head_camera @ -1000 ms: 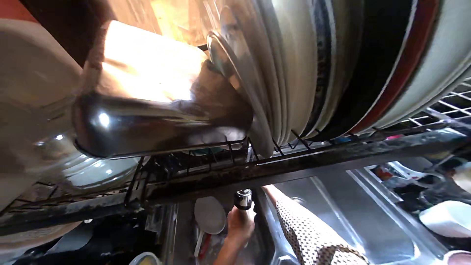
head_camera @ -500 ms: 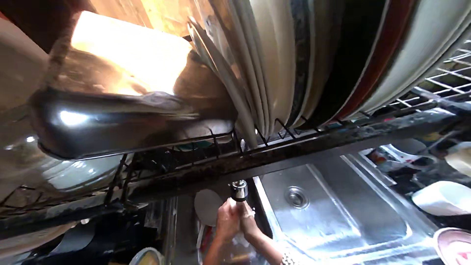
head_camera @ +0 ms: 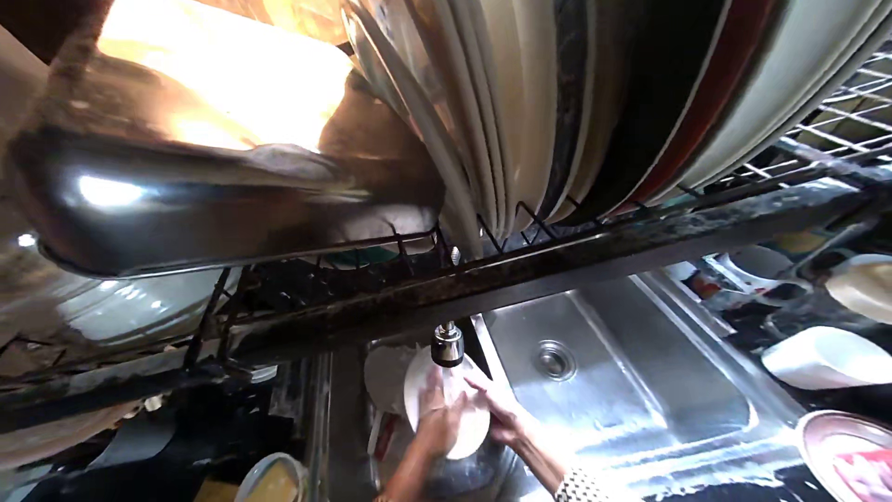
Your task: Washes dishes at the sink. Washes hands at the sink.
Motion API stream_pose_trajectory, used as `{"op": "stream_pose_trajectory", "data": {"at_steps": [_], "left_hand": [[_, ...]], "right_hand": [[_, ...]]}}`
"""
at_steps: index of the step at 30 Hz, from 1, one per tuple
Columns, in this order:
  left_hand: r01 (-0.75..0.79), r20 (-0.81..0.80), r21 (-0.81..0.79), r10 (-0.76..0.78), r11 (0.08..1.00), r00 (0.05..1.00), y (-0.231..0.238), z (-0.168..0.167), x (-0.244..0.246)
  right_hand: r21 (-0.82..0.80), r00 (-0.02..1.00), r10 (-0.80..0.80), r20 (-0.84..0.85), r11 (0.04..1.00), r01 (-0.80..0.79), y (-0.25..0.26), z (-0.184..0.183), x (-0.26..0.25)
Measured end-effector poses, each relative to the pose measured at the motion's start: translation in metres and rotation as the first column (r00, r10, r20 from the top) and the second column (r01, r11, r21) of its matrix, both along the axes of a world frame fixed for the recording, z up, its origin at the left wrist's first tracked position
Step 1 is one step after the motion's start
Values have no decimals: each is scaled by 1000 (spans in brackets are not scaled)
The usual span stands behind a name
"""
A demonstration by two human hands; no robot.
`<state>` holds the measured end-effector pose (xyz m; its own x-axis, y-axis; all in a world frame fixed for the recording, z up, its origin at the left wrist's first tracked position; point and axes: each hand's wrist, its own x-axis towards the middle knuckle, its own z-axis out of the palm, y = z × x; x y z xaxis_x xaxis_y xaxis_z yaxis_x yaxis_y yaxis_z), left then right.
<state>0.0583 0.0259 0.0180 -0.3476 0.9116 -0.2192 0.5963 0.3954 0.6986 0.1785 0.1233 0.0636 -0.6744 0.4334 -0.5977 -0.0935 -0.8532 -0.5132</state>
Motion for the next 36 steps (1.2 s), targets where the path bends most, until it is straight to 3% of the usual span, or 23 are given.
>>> {"op": "stream_pose_trajectory", "data": {"at_steps": [2,5,7,8,10,11,12,14,17,20,22,24,27,30,32,36], "left_hand": [[-160,-140,-83,147,984,979,16,-17,-27],[-140,-17,25,140,990,990,29,-7,-12],[41,122,117,-55,992,991,22,9,14],[164,95,108,-174,981,980,17,21,22],[360,-49,-107,-367,927,929,-1,44,25],[379,-120,-242,-415,893,902,-12,52,23],[339,-193,-353,-422,872,886,-21,54,17],[138,-327,-422,-292,896,899,-26,42,-12],[-73,-458,-292,-73,954,886,-4,20,-47],[57,-272,-117,-87,991,959,18,21,-28],[210,-42,-38,-211,977,976,15,28,-11],[315,121,-55,-307,948,944,9,57,6],[237,2,-315,-249,919,969,10,89,16],[157,-76,-462,-215,873,974,25,100,6],[149,-87,-433,-206,889,975,26,98,3],[49,-23,-171,-53,984,998,9,88,-7]], "right_hand": [[29,998,55,-14,998,-55,-10,3,1],[-18,999,7,-44,1000,-7,-14,-8,-3],[-117,992,-67,-110,992,54,-12,-23,-6],[-174,983,-98,-152,982,71,-9,-33,-5],[-268,962,-173,-212,957,113,-5,-49,-1],[-298,951,-205,-232,945,131,-7,-53,3],[-315,939,-241,-245,936,158,-11,-55,5],[-354,924,-286,-254,916,186,-21,-53,6],[-350,937,-214,-275,930,110,-33,-43,-9],[-203,947,-57,-317,979,-9,-31,-36,-21],[-133,978,-41,-203,991,14,-18,-26,-22],[-85,996,-93,-2,992,92,-3,-20,-22],[-23,988,-84,127,996,87,-1,-12,-26],[218,949,-4,316,974,-68,-16,7,-38],[338,938,52,342,925,-175,-27,12,-39],[584,959,-68,276,804,-111,-42,4,-47]]}}
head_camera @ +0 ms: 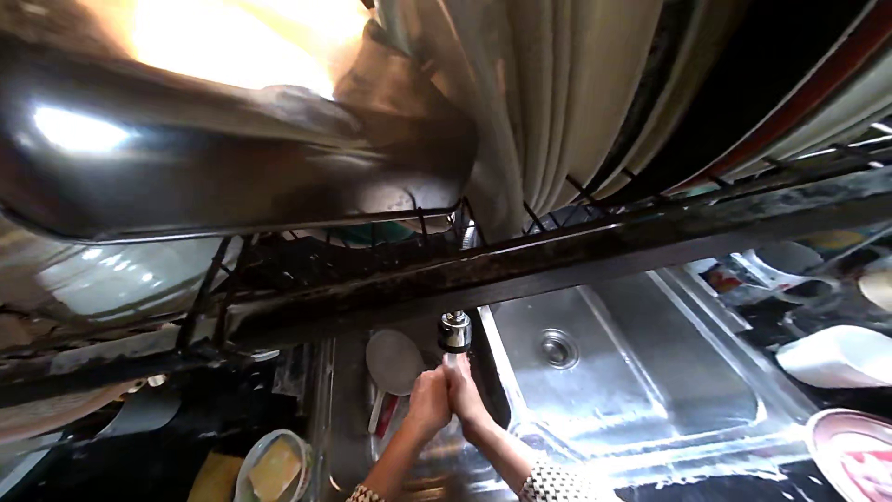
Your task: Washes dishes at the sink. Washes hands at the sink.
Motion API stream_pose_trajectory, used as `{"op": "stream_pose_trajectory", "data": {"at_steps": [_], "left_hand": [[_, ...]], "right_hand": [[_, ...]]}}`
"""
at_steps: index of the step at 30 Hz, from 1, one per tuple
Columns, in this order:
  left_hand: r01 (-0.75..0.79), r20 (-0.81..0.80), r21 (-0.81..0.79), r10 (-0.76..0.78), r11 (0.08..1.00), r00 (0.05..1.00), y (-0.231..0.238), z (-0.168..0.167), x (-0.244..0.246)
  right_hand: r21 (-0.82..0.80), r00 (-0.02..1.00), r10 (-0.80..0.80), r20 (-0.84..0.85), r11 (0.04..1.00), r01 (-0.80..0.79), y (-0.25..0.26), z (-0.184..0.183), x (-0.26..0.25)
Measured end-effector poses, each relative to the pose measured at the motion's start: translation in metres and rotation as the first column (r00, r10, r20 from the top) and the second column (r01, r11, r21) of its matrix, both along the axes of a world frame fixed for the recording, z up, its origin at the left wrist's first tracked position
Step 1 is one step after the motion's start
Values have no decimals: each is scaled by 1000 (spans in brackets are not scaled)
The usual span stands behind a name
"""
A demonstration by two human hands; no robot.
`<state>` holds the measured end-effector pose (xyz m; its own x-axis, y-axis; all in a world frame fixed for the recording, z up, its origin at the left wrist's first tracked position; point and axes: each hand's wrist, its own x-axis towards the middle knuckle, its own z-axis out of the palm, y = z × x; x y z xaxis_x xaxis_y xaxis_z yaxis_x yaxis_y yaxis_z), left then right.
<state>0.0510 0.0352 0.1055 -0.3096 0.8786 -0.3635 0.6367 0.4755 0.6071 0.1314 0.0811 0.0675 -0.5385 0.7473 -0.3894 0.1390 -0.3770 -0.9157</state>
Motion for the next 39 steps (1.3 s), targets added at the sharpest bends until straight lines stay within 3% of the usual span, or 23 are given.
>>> {"op": "stream_pose_trajectory", "data": {"at_steps": [3,5,7,10,11,12,14,15,17,20,21,23,25,28,30,32,34,36,39], "left_hand": [[-146,101,105,135,984,986,-15,8,-5],[-185,140,168,163,968,977,-25,21,-7],[-217,130,274,188,937,974,-32,31,-5],[-172,-9,331,185,928,983,-29,30,0],[-120,-79,265,146,957,986,-25,30,5],[-58,-120,93,70,994,990,-19,32,11],[104,-187,-193,-141,976,972,-11,25,28],[164,-221,-211,-210,964,952,-10,17,36],[212,-229,-69,-223,975,948,-17,-4,43],[176,-6,84,-176,981,984,-28,-49,24],[138,-15,55,-138,989,990,-27,-63,12],[3,-215,17,0,1000,977,-13,-84,-12],[-86,-250,121,114,989,962,4,-92,-20],[13,-30,278,-5,961,1000,4,-89,6],[221,7,242,-230,945,973,-11,-69,22],[383,-43,82,-380,920,924,-32,-51,25],[325,-164,-99,-338,941,927,-41,-59,4],[124,-239,-200,-171,972,956,-29,-71,-34],[11,-293,-102,-41,995,955,-2,-85,-52]], "right_hand": [[254,996,-4,-88,967,27,0,-8,-5],[312,999,49,7,949,-49,16,-26,-5],[63,995,22,101,998,-29,32,-54,-6],[-394,998,-64,29,916,70,28,-63,-7],[-470,995,-97,-32,880,71,22,-55,-6],[-529,983,-155,-101,845,79,18,-43,-5],[-613,922,-262,-286,789,34,18,-23,4],[-642,901,-306,-308,765,40,22,-16,9],[-690,918,-348,-190,713,127,28,-15,18],[-686,944,-309,-116,712,149,33,-26,39],[-687,944,-281,-171,721,90,32,-26,45],[-657,950,-201,-240,754,-7,23,-22,51],[-597,951,-84,-299,793,-118,15,-22,47],[-568,936,-63,-345,808,-155,16,-35,41],[-587,938,-149,-314,807,-68,26,-44,41],[-623,934,-216,-285,782,-9,36,-51,45],[-633,944,-196,-266,774,-18,37,-51,50],[-616,956,-112,-270,783,-82,29,-38,48],[-617,939,-48,-341,765,-185,16,-37,39]]}}
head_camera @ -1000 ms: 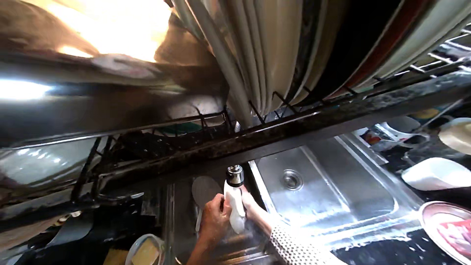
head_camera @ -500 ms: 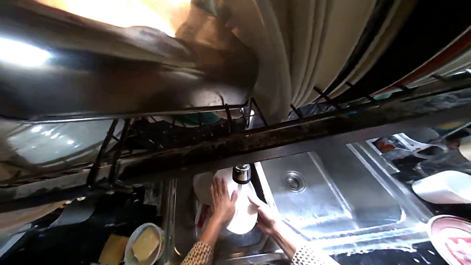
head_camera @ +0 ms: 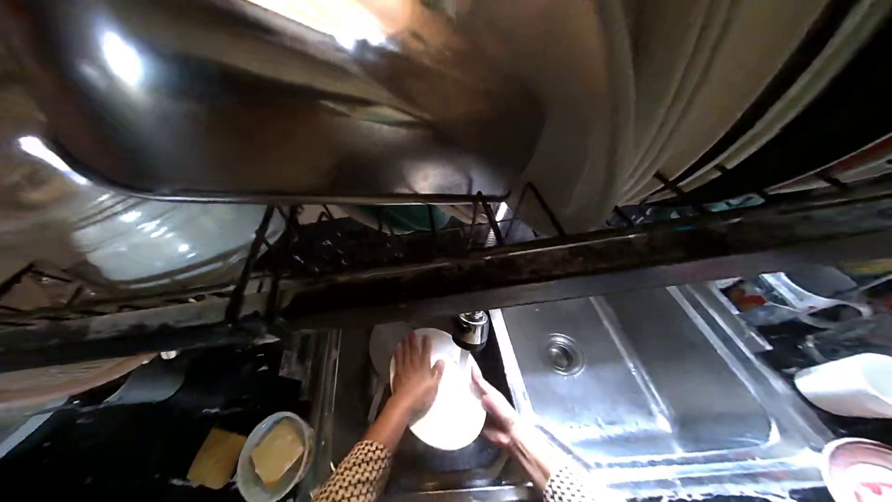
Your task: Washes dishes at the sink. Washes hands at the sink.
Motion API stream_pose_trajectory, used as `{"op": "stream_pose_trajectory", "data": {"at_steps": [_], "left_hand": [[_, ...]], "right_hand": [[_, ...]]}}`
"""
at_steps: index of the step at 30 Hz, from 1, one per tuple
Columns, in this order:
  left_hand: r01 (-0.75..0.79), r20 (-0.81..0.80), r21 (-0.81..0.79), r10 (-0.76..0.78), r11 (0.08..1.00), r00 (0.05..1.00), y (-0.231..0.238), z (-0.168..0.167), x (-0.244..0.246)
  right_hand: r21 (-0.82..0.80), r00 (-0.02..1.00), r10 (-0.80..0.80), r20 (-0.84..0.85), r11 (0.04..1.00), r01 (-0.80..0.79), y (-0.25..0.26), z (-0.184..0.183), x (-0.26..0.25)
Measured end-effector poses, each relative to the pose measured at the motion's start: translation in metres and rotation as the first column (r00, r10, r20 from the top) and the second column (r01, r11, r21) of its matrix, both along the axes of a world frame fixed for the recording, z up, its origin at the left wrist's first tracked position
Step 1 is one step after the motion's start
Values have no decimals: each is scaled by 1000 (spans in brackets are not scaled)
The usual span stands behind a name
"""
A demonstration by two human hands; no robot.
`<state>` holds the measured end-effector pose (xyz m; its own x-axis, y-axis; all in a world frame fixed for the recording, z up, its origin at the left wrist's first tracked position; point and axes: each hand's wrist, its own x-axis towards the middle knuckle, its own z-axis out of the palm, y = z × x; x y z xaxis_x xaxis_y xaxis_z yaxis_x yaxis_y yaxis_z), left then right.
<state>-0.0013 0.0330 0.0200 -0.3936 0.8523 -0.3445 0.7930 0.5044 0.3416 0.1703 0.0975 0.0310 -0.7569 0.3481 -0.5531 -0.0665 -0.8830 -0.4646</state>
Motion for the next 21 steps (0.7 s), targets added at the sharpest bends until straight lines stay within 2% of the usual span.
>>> {"op": "stream_pose_trajectory", "data": {"at_steps": [2,5,8,10,11,12,13,15,16,18,19,21], "left_hand": [[95,89,151,-110,984,990,7,4,24],[285,171,358,-363,889,916,-5,11,60],[445,68,350,-496,825,866,-40,18,73],[459,-131,411,-447,788,885,-61,13,72],[435,-222,475,-375,765,900,-64,12,69],[391,-241,497,-310,774,920,-62,18,66],[309,-167,472,-260,826,951,-55,32,63],[94,123,320,-139,943,983,-35,60,59],[-4,231,298,-68,954,970,-25,66,56],[-161,362,329,33,931,932,-11,70,53],[-208,407,349,52,914,912,-7,74,52],[-268,472,369,68,890,879,-6,89,48]], "right_hand": [[29,999,10,-54,1000,-8,1,-3,-3],[53,999,-51,-12,997,52,9,-6,-1],[55,988,-140,65,989,136,19,-7,4],[56,992,-111,59,993,108,24,-9,7],[75,995,-71,71,995,66,23,-5,5],[113,992,-34,125,993,20,20,6,0],[192,975,-19,221,981,-24,13,20,-8],[377,953,-2,302,919,-117,-3,43,-15],[469,960,-27,279,876,-112,-12,48,-21],[632,961,-189,203,775,18,-24,46,-37],[688,950,-261,170,722,75,-25,41,-43],[752,935,-302,184,656,64,-17,21,-45]]}}
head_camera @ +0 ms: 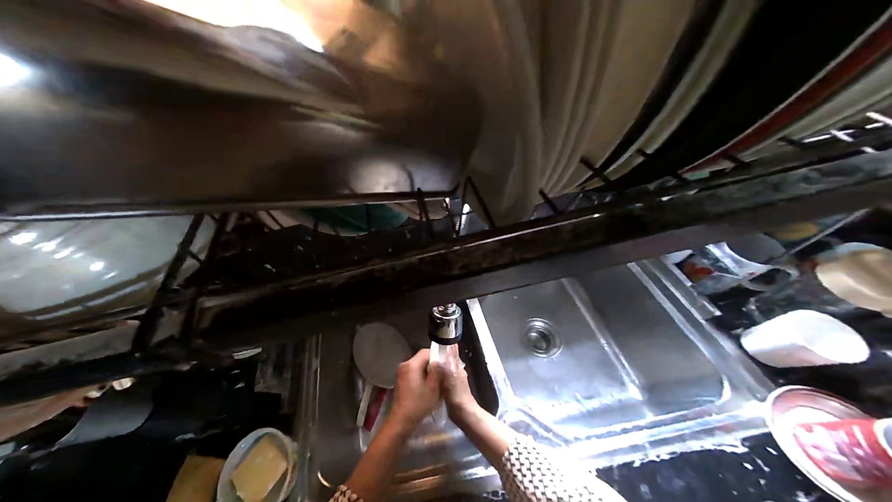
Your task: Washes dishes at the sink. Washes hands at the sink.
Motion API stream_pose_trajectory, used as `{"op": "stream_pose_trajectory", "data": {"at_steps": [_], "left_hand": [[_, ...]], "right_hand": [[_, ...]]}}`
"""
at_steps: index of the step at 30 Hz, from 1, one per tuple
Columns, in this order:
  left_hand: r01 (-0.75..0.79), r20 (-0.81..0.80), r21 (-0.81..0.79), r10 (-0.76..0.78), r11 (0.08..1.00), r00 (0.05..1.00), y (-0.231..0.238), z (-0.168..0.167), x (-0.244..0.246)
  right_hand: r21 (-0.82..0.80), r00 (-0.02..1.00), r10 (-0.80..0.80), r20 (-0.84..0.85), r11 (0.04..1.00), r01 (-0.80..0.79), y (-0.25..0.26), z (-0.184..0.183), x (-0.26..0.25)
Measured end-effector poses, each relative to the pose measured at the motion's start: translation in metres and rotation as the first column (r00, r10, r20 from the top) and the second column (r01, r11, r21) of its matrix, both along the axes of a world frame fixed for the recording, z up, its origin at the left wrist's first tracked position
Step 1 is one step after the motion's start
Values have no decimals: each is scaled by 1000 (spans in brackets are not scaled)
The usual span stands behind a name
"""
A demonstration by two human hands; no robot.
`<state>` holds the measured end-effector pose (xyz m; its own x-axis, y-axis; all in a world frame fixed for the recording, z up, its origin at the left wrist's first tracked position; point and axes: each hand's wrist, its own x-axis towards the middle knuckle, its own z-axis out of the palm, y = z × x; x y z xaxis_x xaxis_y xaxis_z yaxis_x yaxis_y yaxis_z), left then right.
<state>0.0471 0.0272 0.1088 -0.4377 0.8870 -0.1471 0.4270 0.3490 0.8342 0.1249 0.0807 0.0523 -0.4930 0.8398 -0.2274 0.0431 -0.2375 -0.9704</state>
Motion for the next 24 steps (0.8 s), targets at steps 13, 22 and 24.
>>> {"op": "stream_pose_trajectory", "data": {"at_steps": [13,22,24], "left_hand": [[434,-139,-241,-473,868,870,-34,-63,17],[190,-240,-100,-209,977,948,17,-86,7],[352,-199,-91,-363,932,910,-2,-72,29]], "right_hand": [[-719,967,-10,-253,671,-181,48,-18,46],[-673,940,30,-341,690,-266,26,-19,39],[-648,934,5,-357,719,-251,32,-23,40]]}}
